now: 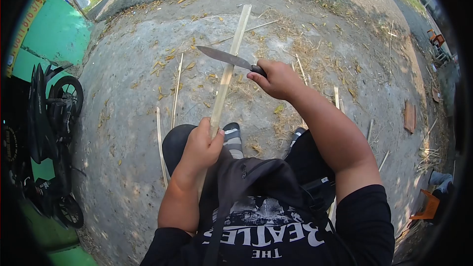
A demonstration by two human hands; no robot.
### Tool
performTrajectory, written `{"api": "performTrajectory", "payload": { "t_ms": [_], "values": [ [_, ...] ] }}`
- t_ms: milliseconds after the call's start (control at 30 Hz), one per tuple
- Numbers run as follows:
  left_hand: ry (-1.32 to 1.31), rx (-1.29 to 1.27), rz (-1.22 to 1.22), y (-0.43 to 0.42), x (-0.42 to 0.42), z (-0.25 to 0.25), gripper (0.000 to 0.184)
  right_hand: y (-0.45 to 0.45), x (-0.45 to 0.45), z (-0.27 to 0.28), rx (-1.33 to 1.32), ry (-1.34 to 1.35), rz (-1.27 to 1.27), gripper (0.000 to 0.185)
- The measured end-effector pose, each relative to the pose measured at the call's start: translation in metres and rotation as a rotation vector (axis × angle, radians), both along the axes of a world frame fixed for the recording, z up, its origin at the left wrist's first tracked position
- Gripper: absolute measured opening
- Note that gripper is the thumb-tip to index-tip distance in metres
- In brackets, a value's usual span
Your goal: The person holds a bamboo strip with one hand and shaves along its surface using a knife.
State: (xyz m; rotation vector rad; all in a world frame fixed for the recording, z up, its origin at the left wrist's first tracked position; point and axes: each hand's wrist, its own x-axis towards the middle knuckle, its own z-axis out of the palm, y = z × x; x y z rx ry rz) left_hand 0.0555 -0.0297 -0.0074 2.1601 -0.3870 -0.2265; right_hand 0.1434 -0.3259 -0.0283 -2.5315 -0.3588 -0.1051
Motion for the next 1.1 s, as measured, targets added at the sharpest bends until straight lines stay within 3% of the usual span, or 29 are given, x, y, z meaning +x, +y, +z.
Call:
{"api": "performTrajectory", "payload": {
  "t_ms": [100,233,367,467,633,733,833,967,1100],
  "values": [
    [0.026,0.009,0.026,0.002,0.002,0.002,0.021,0.011,-0.011,0.002,-0.085,-0.024,0.156,0.053],
    [0.034,-0.036,0.022,-0.003,-0.002,0.014,0.023,0.012,-0.002,0.003,0.04,0.063,-0.013,0.054],
    [-0.068,0.019,-0.03,0.003,0.0,-0.005,0.023,0.004,0.001,0.004,0.026,0.065,-0.07,0.054],
    [-0.001,-0.012,-0.011,0.0,-0.001,0.005,0.023,0.014,-0.008,0.002,-0.031,-0.014,0.097,0.053],
    [0.003,0.001,-0.052,0.001,-0.004,0.01,0.025,-0.004,0.009,0.006,0.07,0.085,-0.165,0.05],
    [-0.03,0.163,-0.08,0.003,-0.002,-0.002,0.022,-0.014,0.009,0.002,0.087,0.113,-0.218,0.05],
    [0.056,0.058,-0.032,0.002,-0.001,0.002,0.023,-0.004,0.0,-0.001,0.027,-0.078,-0.014,0.05],
    [0.062,0.019,-0.017,-0.003,-0.002,0.008,0.024,0.008,-0.004,0.002,0.01,-0.034,0.046,0.051],
    [0.012,0.102,-0.037,0.006,0.0,-0.003,0.023,-0.006,0.006,-0.004,-0.019,0.092,-0.072,0.052]
  ]
}}
